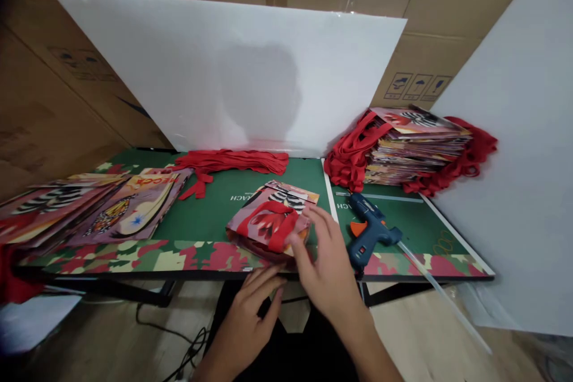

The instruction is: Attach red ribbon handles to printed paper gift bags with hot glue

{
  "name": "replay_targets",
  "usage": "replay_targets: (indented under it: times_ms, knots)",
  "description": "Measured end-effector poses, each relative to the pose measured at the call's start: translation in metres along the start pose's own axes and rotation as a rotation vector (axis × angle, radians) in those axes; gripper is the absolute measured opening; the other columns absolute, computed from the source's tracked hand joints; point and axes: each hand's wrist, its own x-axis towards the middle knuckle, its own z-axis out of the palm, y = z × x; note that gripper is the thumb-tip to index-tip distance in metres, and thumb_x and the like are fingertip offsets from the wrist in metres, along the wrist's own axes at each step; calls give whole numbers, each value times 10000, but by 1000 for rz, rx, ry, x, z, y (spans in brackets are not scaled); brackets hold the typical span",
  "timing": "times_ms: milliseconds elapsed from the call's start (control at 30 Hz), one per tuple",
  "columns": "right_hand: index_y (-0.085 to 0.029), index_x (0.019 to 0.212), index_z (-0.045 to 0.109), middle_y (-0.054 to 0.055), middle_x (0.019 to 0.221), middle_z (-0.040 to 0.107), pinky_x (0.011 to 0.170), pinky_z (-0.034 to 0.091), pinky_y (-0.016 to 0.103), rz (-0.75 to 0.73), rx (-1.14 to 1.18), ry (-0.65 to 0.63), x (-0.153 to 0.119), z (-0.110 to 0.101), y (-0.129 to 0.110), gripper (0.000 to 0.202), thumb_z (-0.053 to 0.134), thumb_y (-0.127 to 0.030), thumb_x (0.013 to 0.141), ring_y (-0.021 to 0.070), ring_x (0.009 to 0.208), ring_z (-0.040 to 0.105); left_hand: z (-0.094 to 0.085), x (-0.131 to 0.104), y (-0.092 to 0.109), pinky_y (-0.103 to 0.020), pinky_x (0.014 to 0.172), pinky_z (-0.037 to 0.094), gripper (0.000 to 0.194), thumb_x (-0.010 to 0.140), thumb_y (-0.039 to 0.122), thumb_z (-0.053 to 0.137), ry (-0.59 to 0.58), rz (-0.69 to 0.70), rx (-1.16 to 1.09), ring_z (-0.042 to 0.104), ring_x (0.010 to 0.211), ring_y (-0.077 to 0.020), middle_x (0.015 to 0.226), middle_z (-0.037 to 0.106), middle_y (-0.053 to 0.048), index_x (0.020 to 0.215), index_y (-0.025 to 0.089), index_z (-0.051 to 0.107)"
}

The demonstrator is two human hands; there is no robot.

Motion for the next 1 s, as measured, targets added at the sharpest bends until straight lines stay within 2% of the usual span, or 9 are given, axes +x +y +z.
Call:
replay_targets:
  times_ms: [100, 200, 267, 367, 467, 600, 667, 833, 1000]
  knots:
    - [-294, 1643, 383, 148, 1718, 376, 1304, 362, 543, 57, -52, -33, -34, 15, 5, 645, 624, -484, 1076, 344, 1601, 372, -31, 8, -4, -331, 985, 623, 247, 992, 78, 599, -24, 143, -71, 777, 993, -190, 1058, 826, -48, 1078, 250, 755]
    - [-281, 1658, 368, 155, 1727, 375, 1310, 369, 542, 82, -32, -95, -35, 23, 12, 674, 624, -500, 1074, 334, 1603, 388, -66, 27, -22, -359, 994, 572, 246, 963, 107, 672, 298, 151, 45, 732, 1060, -218, 1113, 784, -76, 1159, 236, 743]
    - [-286, 1643, 420, 142, 1734, 386, 1320, 357, 526, 76, 0, -154, -26, 22, 18, 609, 589, -490, 1095, 317, 1593, 418, -83, 47, -37, -435, 1096, 517, 330, 962, 247, 721, 341, 69, 141, 671, 1230, -275, 1317, 732, -122, 1291, 226, 730]
    - [-304, 1624, 493, 111, 1775, 346, 1328, 335, 514, 46, 62, -279, -8, 13, 28, 533, 533, -481, 1123, 303, 1614, 395, -90, 84, -53, -469, 1189, 440, 379, 1015, 425, 626, 91, -104, 55, 602, 1350, -294, 1440, 687, -123, 1316, 222, 735]
    - [-295, 1634, 510, 97, 1794, 321, 1343, 281, 526, 40, 129, -376, 10, 4, 37, 546, 514, -501, 1128, 298, 1653, 318, -83, 122, -61, -465, 1121, 461, 430, 997, 463, 601, -28, -223, 20, 636, 1193, -306, 1236, 747, -127, 1292, 189, 752]
    - [-294, 1563, 601, 87, 1673, 522, 1312, 317, 507, 46, 124, -251, 43, -1, 29, 486, 467, -482, 1135, 291, 1574, 444, -76, 159, -60, -362, 886, 483, 160, 868, 339, 726, -142, -275, -30, 635, 865, -256, 892, 731, -75, 878, 199, 801]
    - [-272, 1486, 667, 109, 1500, 668, 1210, 422, 491, 27, 41, -212, 63, 1, 19, 448, 533, -472, 1108, 316, 1400, 598, -78, 169, -58, -318, 774, 449, 158, 850, 312, 729, -209, -298, -102, 584, 746, -218, 761, 691, -41, 736, 204, 749]
    - [-221, 1103, 817, 110, 1074, 810, 874, 532, 402, 24, -30, -426, 104, 16, 5, 177, 722, -311, 984, 297, 935, 736, -86, 174, -53, -271, 670, 455, 320, 888, 459, 708, -355, -413, -406, 585, 673, -169, 738, 688, -26, 734, 178, 713]
    - [-248, 1399, 704, 92, 1317, 769, 926, 553, 383, 14, 200, -455, 114, 23, 10, 371, 642, -327, 1041, 252, 1028, 748, -88, 171, -57, -291, 691, 542, 366, 869, 498, 771, -413, -514, -723, 645, 653, -170, 723, 696, -58, 749, 160, 700]
